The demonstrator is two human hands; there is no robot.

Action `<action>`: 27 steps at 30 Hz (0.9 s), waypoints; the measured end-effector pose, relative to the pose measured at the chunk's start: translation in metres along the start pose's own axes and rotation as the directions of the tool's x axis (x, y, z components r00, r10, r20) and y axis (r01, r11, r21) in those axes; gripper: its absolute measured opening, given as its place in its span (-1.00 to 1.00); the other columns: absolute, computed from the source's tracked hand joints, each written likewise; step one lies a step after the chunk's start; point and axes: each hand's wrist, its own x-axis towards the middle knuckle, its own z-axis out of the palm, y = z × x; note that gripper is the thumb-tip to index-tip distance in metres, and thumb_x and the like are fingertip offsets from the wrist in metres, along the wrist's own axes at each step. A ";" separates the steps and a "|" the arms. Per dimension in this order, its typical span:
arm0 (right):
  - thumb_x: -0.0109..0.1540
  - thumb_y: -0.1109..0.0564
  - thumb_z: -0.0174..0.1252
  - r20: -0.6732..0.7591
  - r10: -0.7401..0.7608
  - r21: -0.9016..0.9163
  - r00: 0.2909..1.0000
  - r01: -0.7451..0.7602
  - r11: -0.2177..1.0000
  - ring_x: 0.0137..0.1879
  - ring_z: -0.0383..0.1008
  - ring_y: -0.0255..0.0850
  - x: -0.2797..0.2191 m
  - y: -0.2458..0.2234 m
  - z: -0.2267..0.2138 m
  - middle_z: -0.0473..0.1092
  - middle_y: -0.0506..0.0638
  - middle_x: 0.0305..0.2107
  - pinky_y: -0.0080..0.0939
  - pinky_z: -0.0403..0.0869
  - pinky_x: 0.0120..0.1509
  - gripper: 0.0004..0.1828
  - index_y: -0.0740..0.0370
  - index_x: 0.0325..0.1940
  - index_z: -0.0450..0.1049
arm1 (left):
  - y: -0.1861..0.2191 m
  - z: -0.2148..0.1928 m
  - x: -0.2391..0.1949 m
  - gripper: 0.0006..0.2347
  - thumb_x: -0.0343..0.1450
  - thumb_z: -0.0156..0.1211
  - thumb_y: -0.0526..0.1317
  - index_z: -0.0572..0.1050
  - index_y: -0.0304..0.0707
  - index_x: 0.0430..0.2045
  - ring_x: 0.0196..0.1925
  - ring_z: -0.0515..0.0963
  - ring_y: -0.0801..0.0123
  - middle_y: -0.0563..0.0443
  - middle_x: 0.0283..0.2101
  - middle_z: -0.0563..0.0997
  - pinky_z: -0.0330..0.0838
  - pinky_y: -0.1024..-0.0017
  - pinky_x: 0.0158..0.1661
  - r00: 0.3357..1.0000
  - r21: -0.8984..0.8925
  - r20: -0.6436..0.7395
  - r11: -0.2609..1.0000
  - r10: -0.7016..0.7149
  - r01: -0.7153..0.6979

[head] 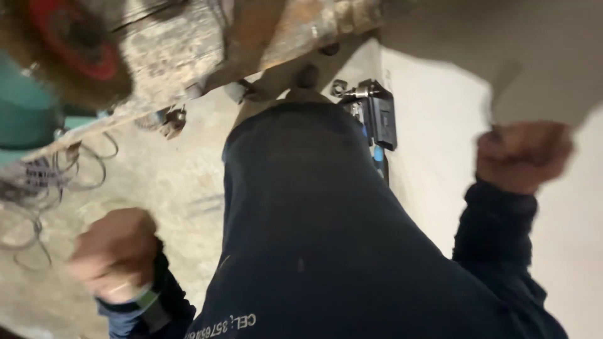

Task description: The person disassembles an electric water pump at a workbench, handling the blue pump housing and removing a black cylindrical component from its metal bracket. They then sort small wires, use pliers to cut and strip a wire end, and twist the exposed wire strands by hand.

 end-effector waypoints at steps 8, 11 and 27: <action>0.50 -0.15 -0.10 0.490 0.038 0.435 0.871 -0.281 0.856 -0.55 -0.11 -0.36 0.000 0.069 0.110 -0.05 -0.23 -0.68 -0.22 -0.01 -0.38 -0.45 -0.02 -0.54 0.01 | -0.074 0.127 0.163 -0.84 0.39 0.35 -0.24 0.50 -0.35 -0.45 -0.45 0.49 0.07 -0.10 -0.41 0.46 0.31 0.21 -0.40 0.706 0.528 0.706 0.628 0.049 -0.572; 0.48 -0.13 -0.08 0.539 0.059 0.447 0.840 -0.345 0.826 -0.52 -0.08 -0.34 -0.003 0.077 0.132 -0.04 -0.23 -0.65 -0.20 0.00 -0.33 -0.44 0.00 -0.56 -0.02 | -0.109 0.143 0.184 -0.86 0.51 0.29 -0.31 0.55 -0.33 -0.10 -0.28 0.60 0.09 -0.13 -0.05 0.57 0.47 0.25 -0.31 0.722 0.674 0.691 0.397 -0.040 -0.623; 0.48 -0.05 0.01 0.626 0.366 -0.127 0.688 -0.374 0.919 -0.43 0.10 -0.21 -0.059 0.052 0.176 0.20 -0.01 -0.58 -0.11 0.17 -0.26 -0.47 0.29 -0.51 0.26 | -0.068 0.196 0.127 -0.76 0.43 0.38 -0.08 0.43 -0.08 -0.53 -0.48 0.49 0.21 0.06 -0.55 0.42 0.33 0.22 -0.50 0.337 0.333 0.930 0.717 -0.144 -0.613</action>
